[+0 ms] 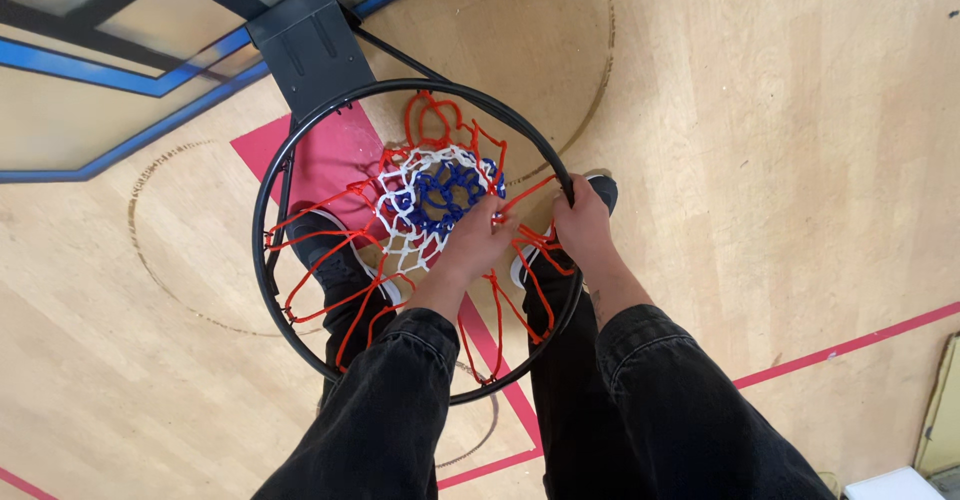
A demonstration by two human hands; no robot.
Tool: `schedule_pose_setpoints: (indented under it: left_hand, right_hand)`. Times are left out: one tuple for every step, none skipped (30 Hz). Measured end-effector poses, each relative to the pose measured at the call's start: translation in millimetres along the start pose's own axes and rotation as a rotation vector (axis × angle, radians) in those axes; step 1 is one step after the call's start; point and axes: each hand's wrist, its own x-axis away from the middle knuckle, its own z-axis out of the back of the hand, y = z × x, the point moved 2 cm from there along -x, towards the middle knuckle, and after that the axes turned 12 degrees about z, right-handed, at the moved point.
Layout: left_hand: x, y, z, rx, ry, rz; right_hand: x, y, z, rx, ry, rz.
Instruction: The person attaches a multi-colored basketball net to a hoop by threading the net through the holes and tying knots. The person works around the rim, securing each section of the net to the hoop.
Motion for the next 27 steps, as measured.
schedule_pose_setpoints:
  left_hand:
    - [8,6,2,0.001,0.000,-0.002]
    - [15,11,3,0.062,-0.006,0.005]
    - [24,16,5,0.123,-0.012,0.016]
    - [25,17,7,0.125,-0.012,0.016]
    - [25,17,7,0.120,-0.034,0.046]
    - [24,17,6,0.115,-0.055,0.077]
    - [24,16,5,0.119,-0.059,0.079]
    - [23,16,5,0.058,-0.042,0.056]
    - [24,12,5,-0.005,-0.025,0.039]
    - [21,9,3,-0.004,-0.029,0.046]
    - [19,7,2,-0.001,-0.021,0.003]
    - [17,5,1,0.002,-0.013,-0.040]
    - [14,1,0,0.002,-0.015,-0.040]
    - [11,-2,-1,0.014,-0.009,-0.071]
    - [8,-2,-2,0.027,-0.004,-0.105]
    - [9,3,3,0.027,-0.008,-0.109]
    - [11,8,7,0.012,-0.006,-0.100]
    - [14,13,11,-0.004,-0.004,-0.092]
    - [20,19,19,-0.001,-0.007,-0.094]
    - [27,24,26,-0.085,0.015,-0.066]
    - [33,29,35,-0.169,0.039,-0.036]
    - [25,26,37,-0.167,0.038,-0.037]
    - [17,23,40,-0.248,0.060,-0.040]
    - [9,20,42,-0.329,0.082,-0.044]
    - [4,15,42,-0.330,0.080,-0.041]
    - [-2,10,41,-0.463,0.124,-0.030]
    - [-8,6,42,-0.597,0.168,-0.020]
  right_hand:
    - [-1,3,-1,0.002,0.002,0.001]
    - [-3,6,-2,-0.001,0.017,0.002]
    - [-4,8,-3,-0.004,0.031,0.001]
    - [-2,3,-3,-0.002,0.030,0.002]
    - [-1,0,-1,-0.029,0.037,-0.015]
    - [1,-3,0,-0.056,0.045,-0.032]
    - [1,-3,1,-0.052,0.043,-0.035]
    - [0,-4,2,-0.058,0.054,-0.030]
    - [2,-4,1,-0.069,0.062,-0.029]
    - [4,-7,1,-0.068,0.056,-0.035]
    - [5,-11,2,-0.070,0.066,-0.026]
    - [6,-15,3,-0.071,0.076,-0.017]
    - [5,-11,1,-0.070,0.077,-0.018]
    - [4,-8,-1,-0.080,0.080,-0.013]
    - [2,-4,0,-0.088,0.087,-0.008]
    - [0,-2,-1,-0.085,0.091,-0.009]
    - [0,0,-1,-0.065,0.081,-0.027]
    - [0,3,-2,-0.045,0.071,-0.046]
    - [2,-1,0,-0.040,0.073,-0.047]
    - [3,-5,1,-0.073,0.084,-0.045]
    - [5,-9,1,-0.108,0.092,-0.041]
    - [5,-8,2,-0.106,0.092,-0.041]
    - [6,-8,2,-0.113,0.090,-0.038]
    - [7,-8,2,-0.120,0.089,-0.034]
    - [6,-5,1,-0.120,0.087,-0.037]
    - [5,-3,1,-0.120,0.088,-0.022]
    - [4,-1,1,-0.120,0.089,-0.005]
